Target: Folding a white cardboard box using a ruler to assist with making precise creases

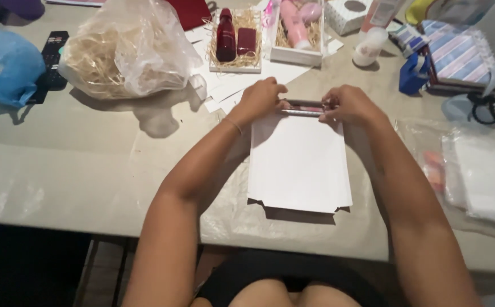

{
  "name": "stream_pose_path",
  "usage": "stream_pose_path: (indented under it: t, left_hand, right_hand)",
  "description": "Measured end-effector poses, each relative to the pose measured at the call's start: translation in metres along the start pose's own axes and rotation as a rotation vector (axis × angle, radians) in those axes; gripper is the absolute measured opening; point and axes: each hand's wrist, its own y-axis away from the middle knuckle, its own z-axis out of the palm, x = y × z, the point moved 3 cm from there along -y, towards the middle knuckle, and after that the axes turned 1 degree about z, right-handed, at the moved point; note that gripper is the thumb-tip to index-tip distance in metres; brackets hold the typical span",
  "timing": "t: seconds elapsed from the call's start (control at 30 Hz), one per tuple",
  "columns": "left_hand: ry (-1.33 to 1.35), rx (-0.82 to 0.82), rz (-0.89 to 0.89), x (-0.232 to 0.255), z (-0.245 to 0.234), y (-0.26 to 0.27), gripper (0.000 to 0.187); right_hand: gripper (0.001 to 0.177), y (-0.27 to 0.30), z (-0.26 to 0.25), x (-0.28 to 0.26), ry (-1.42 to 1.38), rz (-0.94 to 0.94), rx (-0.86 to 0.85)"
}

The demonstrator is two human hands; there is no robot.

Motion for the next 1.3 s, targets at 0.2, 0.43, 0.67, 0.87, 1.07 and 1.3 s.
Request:
stream_pose_path:
  t: [0.2,0.43,0.67,0.87,1.07,1.3]
  left_hand:
    - [0.212,-0.061,0.029,-0.042,0.036,-0.052,0.012]
    - [0.284,-0.189,-0.036,-0.053,0.028,-0.063,0.016]
    - [0.480,-0.334,-0.090,-0.040,-0.007,-0.034,0.016]
    - [0.528,-0.414,-0.072,-0.056,-0.015,-0.033,0.033]
    - [0.467,-0.426,-0.140,-0.056,-0.003,-0.034,0.035]
    - [0.491,-0.448,-0.134,-0.059,0.004,-0.038,0.032]
  right_hand:
    - [0.054,-0.012,0.014,0.021,-0.262,0.111,-0.069]
    - [0.051,-0.019,0.016,0.034,-0.396,0.017,-0.039]
    - [0.047,-0.035,0.024,0.038,-0.468,0.014,0.038]
    - [0.037,-0.025,0.018,0.015,-0.502,0.049,0.003]
    - [0.028,-0.036,0.019,0.034,-0.482,0.076,-0.042]
    - [0.030,-0.028,0.006,0.025,-0.415,0.055,-0.103]
